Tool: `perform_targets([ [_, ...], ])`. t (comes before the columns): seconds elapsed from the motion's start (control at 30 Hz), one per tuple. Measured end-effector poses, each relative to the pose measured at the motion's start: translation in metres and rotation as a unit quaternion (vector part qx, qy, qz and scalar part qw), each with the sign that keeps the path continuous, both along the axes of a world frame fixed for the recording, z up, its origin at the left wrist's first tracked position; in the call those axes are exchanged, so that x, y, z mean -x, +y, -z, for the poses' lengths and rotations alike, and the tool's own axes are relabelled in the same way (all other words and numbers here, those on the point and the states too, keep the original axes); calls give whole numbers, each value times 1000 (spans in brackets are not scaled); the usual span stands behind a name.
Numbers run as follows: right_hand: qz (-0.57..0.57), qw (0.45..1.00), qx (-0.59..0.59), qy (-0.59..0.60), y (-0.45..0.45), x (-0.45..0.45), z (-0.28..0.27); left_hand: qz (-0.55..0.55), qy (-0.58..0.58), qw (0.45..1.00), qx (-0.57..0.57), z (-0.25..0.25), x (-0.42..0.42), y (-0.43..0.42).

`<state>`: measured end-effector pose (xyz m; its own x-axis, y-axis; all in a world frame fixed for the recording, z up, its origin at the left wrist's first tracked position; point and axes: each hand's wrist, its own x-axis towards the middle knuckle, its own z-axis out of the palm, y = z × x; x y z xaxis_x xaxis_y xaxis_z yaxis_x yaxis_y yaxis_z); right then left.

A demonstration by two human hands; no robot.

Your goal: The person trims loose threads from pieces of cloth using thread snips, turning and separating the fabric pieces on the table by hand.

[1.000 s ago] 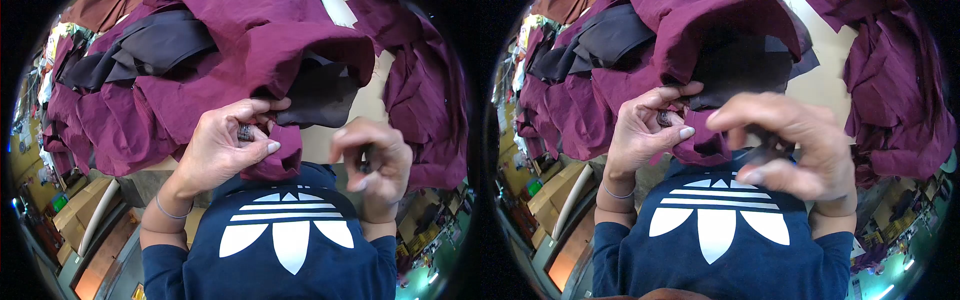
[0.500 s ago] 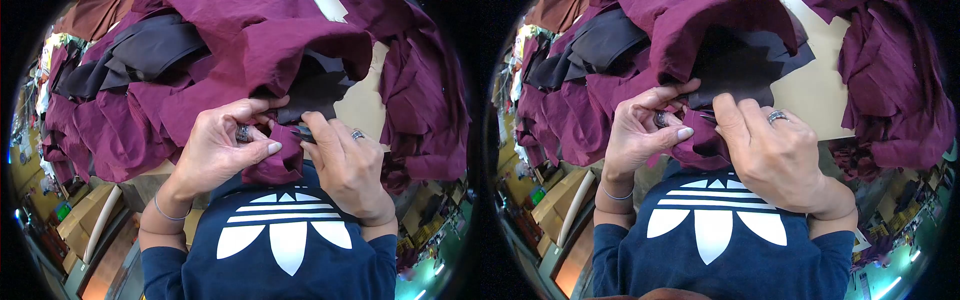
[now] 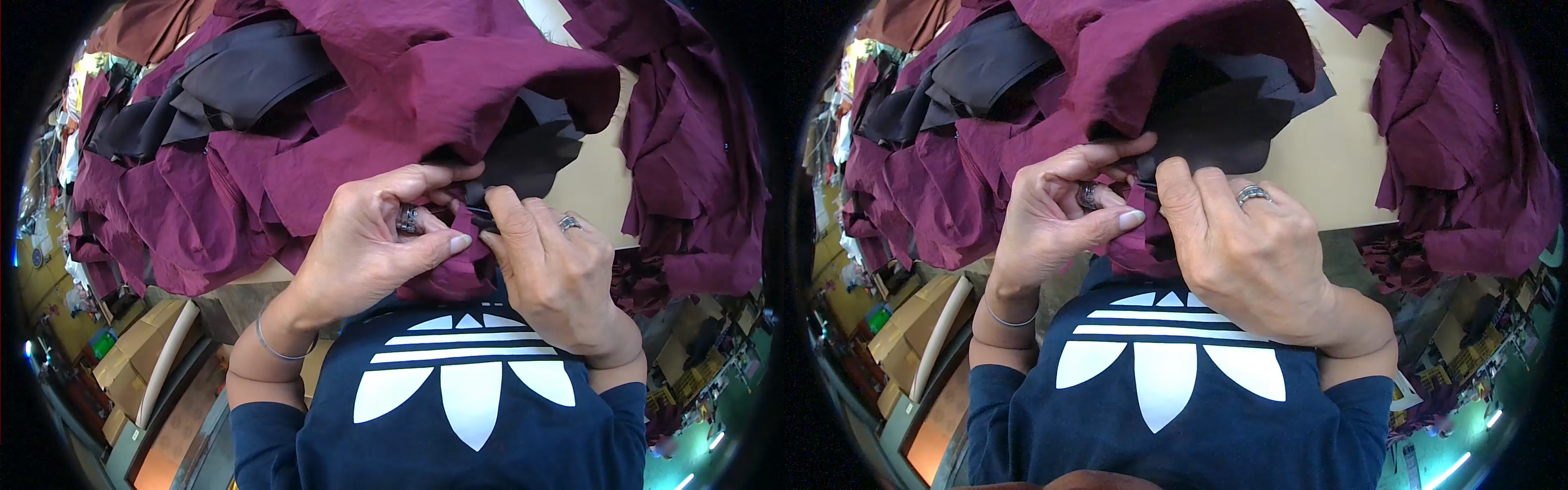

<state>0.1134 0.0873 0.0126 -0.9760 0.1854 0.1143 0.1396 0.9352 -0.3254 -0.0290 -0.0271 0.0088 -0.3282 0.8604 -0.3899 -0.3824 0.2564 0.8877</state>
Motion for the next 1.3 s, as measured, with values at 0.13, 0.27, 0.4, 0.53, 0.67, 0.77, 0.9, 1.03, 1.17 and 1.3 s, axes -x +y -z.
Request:
perform_targets([
  [0.13,2,1000,-5,4,-2,0,2,1,10,1000,-5,2,-2,-1],
  [0.27,-1,1000,-17,2,-3,-1,3,8,13,1000,0,1,-2,-1],
  [0.4,3,1000,-27,1,-4,0,3,8,19,1000,-4,3,-3,-2],
  [0.53,8,1000,-27,9,-5,0,4,5,40,999,-8,4,-4,-2],
  [0.67,-7,996,-70,45,-4,1,11,6,23,1000,-1,1,-4,-2],
  [0.77,-9,998,-51,28,-4,1,10,3,36,999,-7,2,-6,-2],
  [0.9,4,998,57,-2,0,0,9,19,32,999,-10,6,-5,-3],
  [1.03,75,945,306,88,8,1,16,11,47,998,-44,12,-4,-1],
  [1.17,137,896,394,149,3,4,32,58,243,956,-156,13,-6,12],
  [1.3,202,887,390,144,21,-15,34,3,394,913,-106,-3,23,8],
])
